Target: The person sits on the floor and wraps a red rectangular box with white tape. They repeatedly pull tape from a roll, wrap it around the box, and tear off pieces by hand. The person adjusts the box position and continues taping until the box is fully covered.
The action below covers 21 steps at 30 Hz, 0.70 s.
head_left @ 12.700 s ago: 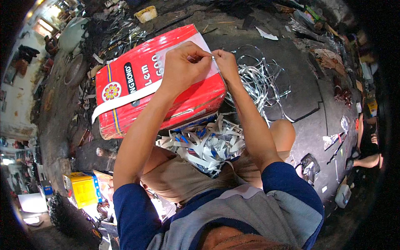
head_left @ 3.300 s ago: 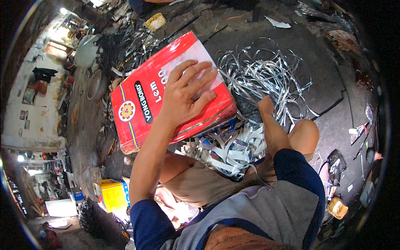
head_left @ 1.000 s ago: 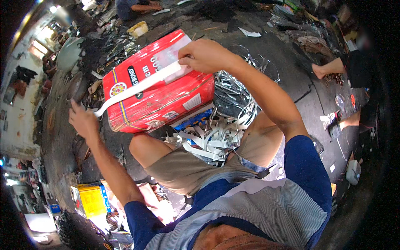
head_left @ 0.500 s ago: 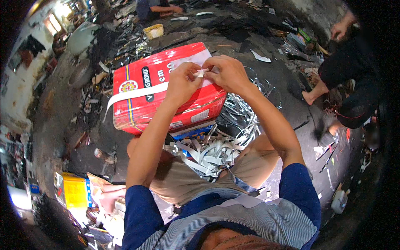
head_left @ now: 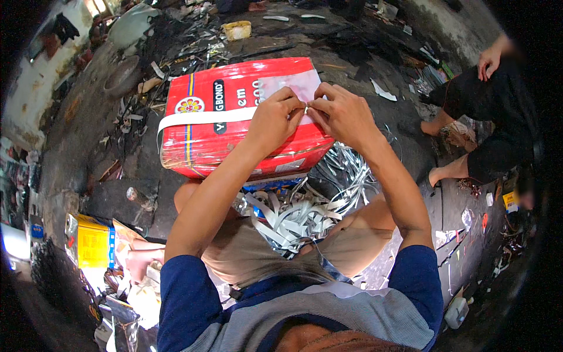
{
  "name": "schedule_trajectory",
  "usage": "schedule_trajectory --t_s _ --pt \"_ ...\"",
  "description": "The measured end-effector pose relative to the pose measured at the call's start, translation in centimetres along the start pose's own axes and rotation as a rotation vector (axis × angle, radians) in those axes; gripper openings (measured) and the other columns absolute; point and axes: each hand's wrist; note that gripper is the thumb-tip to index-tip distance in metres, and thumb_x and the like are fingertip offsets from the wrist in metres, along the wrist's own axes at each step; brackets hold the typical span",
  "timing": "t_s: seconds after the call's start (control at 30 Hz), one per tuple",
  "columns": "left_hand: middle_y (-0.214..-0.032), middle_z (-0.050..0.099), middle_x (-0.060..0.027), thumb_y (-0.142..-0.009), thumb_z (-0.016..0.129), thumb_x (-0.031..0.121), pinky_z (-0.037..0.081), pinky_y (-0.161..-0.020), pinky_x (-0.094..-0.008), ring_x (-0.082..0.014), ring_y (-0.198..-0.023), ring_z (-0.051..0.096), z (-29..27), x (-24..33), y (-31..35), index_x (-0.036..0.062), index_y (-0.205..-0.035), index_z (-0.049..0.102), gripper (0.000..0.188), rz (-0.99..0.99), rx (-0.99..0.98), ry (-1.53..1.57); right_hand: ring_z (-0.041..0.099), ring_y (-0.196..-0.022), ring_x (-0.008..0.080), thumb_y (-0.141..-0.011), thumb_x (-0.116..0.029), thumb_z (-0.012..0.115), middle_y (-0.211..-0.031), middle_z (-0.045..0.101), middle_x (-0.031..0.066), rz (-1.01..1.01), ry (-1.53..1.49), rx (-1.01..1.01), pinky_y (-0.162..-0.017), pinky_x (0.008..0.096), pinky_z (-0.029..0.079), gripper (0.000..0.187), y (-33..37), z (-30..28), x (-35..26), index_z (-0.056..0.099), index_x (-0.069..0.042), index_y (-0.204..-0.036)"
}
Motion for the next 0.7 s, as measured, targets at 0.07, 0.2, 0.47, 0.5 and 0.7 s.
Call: schedule_trajectory --t_s 0.07,0.2,0.47,0.5,0.7 --pt "-0.089 0.065 -0.0114 -0.083 0.074 0.007 0.053 -0.069 -0.0345 -0.0229 -0.074 0.066 0.1 -0.1 0.3 0.0011 -0.095 0.075 0.013 -0.094 -0.030 0.083 0.065 -0.090 0.0265 -0.087 -0.024 0.070 -0.099 0.064 0.0059 -0.019 -0.016 -0.020 -0.072 0.0418 0.056 0.016 -0.1 0.0 0.4 0.076 -0.010 -0.091" --pt "-0.088 0.065 -0.0106 -0.083 0.077 0.009 0.052 -0.067 -0.0325 -0.0196 -0.073 0.065 -0.3 -0.4 -0.4 0.0007 -0.094 0.075 0.014 -0.250 -0.057 0.253 0.065 -0.088 0.0275 -0.084 -0.022 0.074 -0.097 0.062 0.0089 0.035 -0.253 -0.056 -0.074 0.0398 0.054 0.017 -0.7 -1.1 1.0 0.077 -0.007 -0.093" --pt "-0.086 0.067 -0.0123 -0.083 0.077 0.012 0.051 -0.066 -0.0334 -0.0211 -0.072 0.065 -0.1 -0.6 -0.6 0.0007 -0.091 0.075 0.014 -0.174 -0.011 0.113 0.060 -0.075 0.0193 -0.081 -0.013 0.078 -0.087 0.058 0.0082 0.177 -0.401 0.114 -0.067 0.0329 0.047 0.015 -0.1 1.4 1.6 0.078 -0.004 -0.093" --pt "-0.085 0.067 -0.0125 -0.083 0.076 0.012 0.051 -0.065 -0.0338 -0.0217 -0.071 0.065 -0.1 -0.7 -0.5 0.0006 -0.090 0.075 0.013 -0.180 -0.007 0.116 0.059 -0.073 0.0179 -0.081 -0.012 0.078 -0.085 0.058 0.0078 0.198 -0.434 0.129 -0.066 0.0321 0.047 0.015 -0.2 1.7 1.5 0.078 -0.004 -0.092" --pt "-0.082 0.067 -0.0137 -0.083 0.071 0.011 0.052 -0.066 -0.0370 -0.0261 -0.070 0.066 0.1 -0.8 -0.6 0.0004 -0.086 0.074 0.012 -0.106 0.028 0.003 0.061 -0.073 0.0219 -0.078 -0.018 0.078 -0.082 0.062 0.0095 0.393 -0.457 0.143 -0.067 0.0349 0.049 0.016 -0.1 2.5 1.2 0.078 -0.004 -0.088"
Point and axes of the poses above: each hand's wrist, its own y-axis away from the middle knuckle, its own z-axis out of the palm, x = y × z
